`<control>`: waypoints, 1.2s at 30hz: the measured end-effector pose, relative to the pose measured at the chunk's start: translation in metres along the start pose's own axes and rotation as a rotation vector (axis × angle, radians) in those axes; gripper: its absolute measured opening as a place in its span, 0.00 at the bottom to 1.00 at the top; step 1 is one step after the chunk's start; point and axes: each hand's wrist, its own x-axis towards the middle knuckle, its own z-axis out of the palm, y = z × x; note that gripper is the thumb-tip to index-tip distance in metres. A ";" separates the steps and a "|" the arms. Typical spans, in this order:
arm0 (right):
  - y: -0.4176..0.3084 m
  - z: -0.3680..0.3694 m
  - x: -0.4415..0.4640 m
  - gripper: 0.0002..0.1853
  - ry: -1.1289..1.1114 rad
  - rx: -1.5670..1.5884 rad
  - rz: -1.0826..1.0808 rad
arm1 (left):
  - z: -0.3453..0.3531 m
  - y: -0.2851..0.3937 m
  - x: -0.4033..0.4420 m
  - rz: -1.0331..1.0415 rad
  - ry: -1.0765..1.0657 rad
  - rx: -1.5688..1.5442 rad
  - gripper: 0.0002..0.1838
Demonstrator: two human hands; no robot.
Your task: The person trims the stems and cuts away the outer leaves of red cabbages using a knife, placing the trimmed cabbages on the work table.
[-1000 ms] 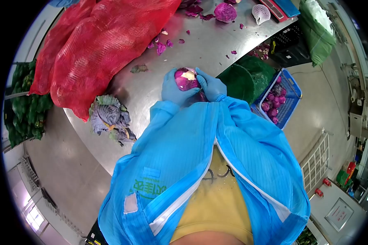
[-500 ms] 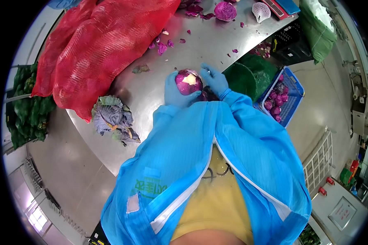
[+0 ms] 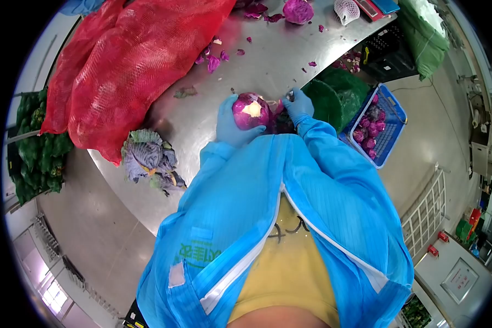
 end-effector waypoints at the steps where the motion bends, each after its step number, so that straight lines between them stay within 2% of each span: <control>1: 0.001 0.000 -0.004 0.18 0.024 0.069 -0.025 | -0.001 0.000 -0.003 0.037 0.004 0.024 0.55; 3: -0.008 -0.003 0.003 0.20 0.099 0.035 -0.046 | -0.001 -0.003 -0.002 0.017 -0.004 0.007 0.55; 5: -0.020 -0.006 0.007 0.23 0.076 0.212 -0.206 | -0.001 -0.005 -0.002 -0.042 -0.030 -0.024 0.56; 6: -0.034 -0.012 0.005 0.28 -0.057 0.280 -0.240 | -0.001 -0.006 -0.003 -0.043 -0.034 -0.022 0.56; 7: -0.037 -0.006 0.008 0.28 -0.056 0.281 -0.236 | -0.001 -0.006 -0.003 -0.027 -0.037 -0.002 0.56; 9: -0.044 0.003 0.019 0.28 -0.257 0.310 -0.637 | -0.001 -0.008 -0.003 -0.008 -0.043 0.019 0.56; 10: -0.047 0.003 0.020 0.28 -0.255 0.311 -0.636 | -0.001 -0.009 -0.002 0.007 -0.037 0.026 0.56; 12: -0.053 0.002 0.025 0.27 -0.510 0.298 -0.617 | -0.002 -0.009 -0.001 0.026 -0.029 0.035 0.56; 13: -0.052 0.006 0.028 0.27 -0.509 0.299 -0.618 | -0.003 -0.007 -0.001 -0.004 -0.046 0.024 0.56; 15: -0.050 0.014 0.033 0.24 -0.312 -0.071 -0.712 | -0.003 -0.007 -0.001 -0.033 -0.063 0.013 0.56; 16: -0.048 0.013 0.032 0.24 -0.312 -0.071 -0.713 | -0.001 -0.011 -0.002 -0.021 -0.055 0.000 0.56; 19: -0.041 0.010 0.030 0.24 -0.331 0.047 -0.654 | 0.001 -0.016 -0.004 -0.013 -0.032 -0.032 0.57; 21: -0.036 0.006 0.031 0.25 -0.563 0.436 -0.527 | 0.000 -0.015 -0.004 -0.017 -0.016 -0.053 0.57; 22: -0.035 0.003 0.032 0.25 -0.566 0.434 -0.529 | -0.001 -0.012 -0.004 -0.020 -0.022 -0.037 0.56; 25: -0.042 -0.008 0.033 0.27 -0.605 0.359 -0.638 | -0.002 -0.011 -0.004 -0.025 -0.045 -0.022 0.55; 27: -0.052 -0.018 0.037 0.26 -0.596 0.096 -0.731 | -0.004 -0.011 -0.003 -0.024 -0.061 -0.024 0.56; 28: -0.061 -0.025 0.036 0.26 -0.593 0.097 -0.732 | -0.007 -0.010 -0.002 -0.044 -0.090 -0.064 0.56; 30: -0.076 -0.036 0.031 0.23 -0.588 -0.215 -0.866 | -0.009 -0.012 0.004 -0.059 -0.118 -0.103 0.56; 32: -0.085 -0.039 0.025 0.21 -0.578 -0.304 -0.939 | -0.007 -0.017 0.010 0.002 -0.252 -0.090 0.54; 34: -0.089 -0.040 0.020 0.18 -0.514 -0.460 -1.095 | -0.010 -0.010 0.010 0.051 -0.201 0.008 0.54; 36: -0.090 -0.038 0.014 0.18 -0.488 -0.492 -1.119 | -0.012 -0.010 0.009 0.101 -0.147 0.108 0.54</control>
